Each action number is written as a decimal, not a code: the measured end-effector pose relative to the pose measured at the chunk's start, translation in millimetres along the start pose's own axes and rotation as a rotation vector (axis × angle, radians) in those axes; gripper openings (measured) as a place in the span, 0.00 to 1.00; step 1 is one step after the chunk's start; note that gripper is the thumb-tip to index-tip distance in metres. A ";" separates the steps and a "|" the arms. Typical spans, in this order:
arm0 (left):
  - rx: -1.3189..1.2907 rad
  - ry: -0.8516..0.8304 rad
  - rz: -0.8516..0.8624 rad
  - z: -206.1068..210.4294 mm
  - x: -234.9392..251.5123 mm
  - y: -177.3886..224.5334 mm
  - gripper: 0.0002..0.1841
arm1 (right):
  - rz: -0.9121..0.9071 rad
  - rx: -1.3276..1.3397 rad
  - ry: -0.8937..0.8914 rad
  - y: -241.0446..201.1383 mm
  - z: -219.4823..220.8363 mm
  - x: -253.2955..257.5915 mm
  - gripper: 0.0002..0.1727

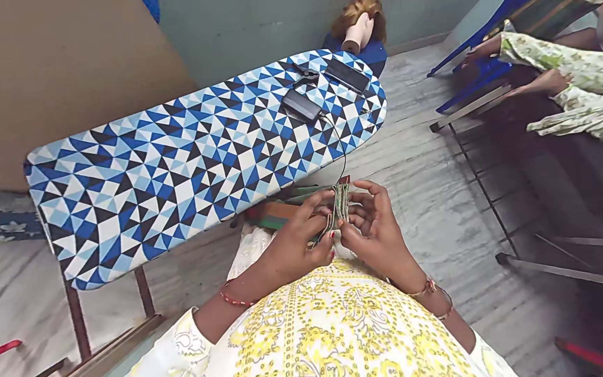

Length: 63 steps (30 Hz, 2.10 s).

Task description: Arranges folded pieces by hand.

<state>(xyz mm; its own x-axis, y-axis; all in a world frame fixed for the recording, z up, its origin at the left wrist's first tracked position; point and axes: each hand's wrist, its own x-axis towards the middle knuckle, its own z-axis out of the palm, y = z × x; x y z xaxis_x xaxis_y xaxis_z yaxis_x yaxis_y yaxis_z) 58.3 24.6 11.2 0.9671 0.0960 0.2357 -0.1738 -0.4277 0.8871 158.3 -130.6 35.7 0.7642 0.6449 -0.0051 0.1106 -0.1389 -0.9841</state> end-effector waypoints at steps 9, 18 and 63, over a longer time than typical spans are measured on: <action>-0.041 0.005 0.029 7.0 0.0 -3.3 0.13 | 0.011 0.013 0.015 0.3 -2.9 0.5 0.39; -0.076 0.029 0.037 10.9 -3.2 -2.2 0.14 | -0.003 0.012 0.024 1.8 -2.8 0.4 0.38; 0.002 -0.064 0.072 12.7 0.3 8.2 0.12 | 0.316 0.252 -0.024 -23.3 -13.0 -6.1 0.44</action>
<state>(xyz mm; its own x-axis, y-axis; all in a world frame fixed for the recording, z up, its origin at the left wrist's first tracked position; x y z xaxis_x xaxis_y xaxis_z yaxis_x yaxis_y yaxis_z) 59.5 9.7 13.6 0.9620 0.0071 0.2730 -0.2432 -0.4329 0.8680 159.3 -141.1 60.9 0.7202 0.6179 -0.3156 -0.2888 -0.1466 -0.9461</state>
